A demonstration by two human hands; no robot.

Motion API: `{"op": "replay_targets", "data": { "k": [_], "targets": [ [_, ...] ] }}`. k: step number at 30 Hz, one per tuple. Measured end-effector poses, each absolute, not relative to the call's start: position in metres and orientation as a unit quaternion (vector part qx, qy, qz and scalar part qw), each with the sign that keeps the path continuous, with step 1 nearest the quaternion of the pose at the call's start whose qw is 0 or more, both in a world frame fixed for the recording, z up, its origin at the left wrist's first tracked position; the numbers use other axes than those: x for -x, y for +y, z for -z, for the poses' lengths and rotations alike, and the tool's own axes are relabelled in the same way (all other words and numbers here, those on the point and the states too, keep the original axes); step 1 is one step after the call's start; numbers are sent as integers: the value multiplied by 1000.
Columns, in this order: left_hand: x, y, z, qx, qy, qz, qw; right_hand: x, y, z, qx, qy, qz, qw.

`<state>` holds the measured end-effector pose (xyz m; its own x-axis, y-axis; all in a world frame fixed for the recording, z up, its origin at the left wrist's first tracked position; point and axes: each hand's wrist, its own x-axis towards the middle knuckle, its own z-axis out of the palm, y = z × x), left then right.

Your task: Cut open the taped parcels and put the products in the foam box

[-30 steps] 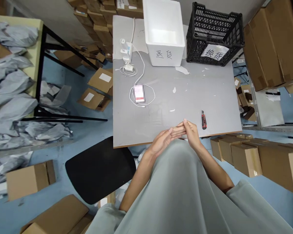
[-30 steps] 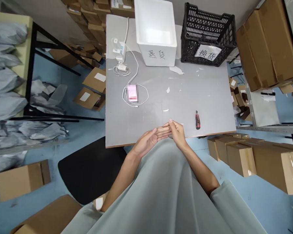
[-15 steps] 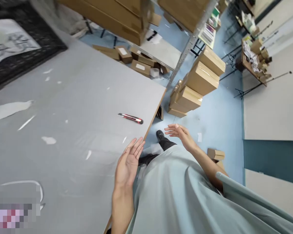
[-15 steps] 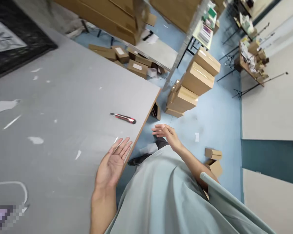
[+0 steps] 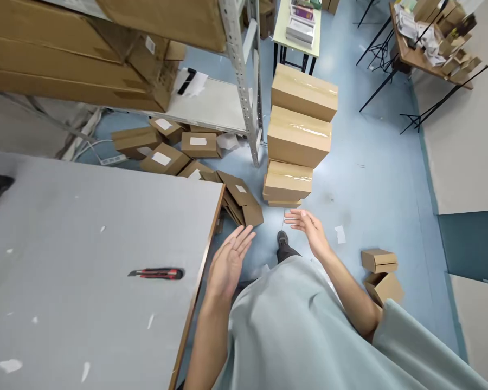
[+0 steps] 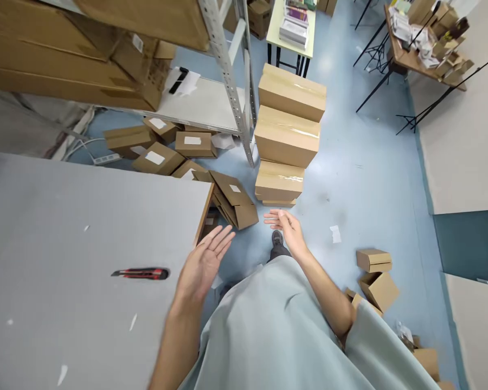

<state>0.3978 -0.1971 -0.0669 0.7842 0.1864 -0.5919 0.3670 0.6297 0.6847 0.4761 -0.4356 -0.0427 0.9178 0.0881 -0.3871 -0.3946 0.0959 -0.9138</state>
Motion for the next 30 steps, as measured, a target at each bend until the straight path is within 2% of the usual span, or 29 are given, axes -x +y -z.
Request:
{"op": "replay_targets", "data": {
  "k": [4, 10, 20, 25, 30],
  "targets": [
    [-459, -246, 59, -424, 323, 104, 840, -534, -461, 37, 646, 121, -165, 735],
    [-534, -269, 56, -430, 308, 149, 835, -601, -470, 34, 665, 113, -151, 722],
    [-646, -281, 71, -409, 330, 130, 841, -713, -515, 26, 723, 98, -75, 679],
    [-691, -307, 94, -376, 412, 89, 825, -832, -568, 27, 771, 32, -8, 636],
    [-736, -363, 138, -350, 495, 22, 795, -1023, -616, 38, 839, -95, 50, 534]
  ]
}}
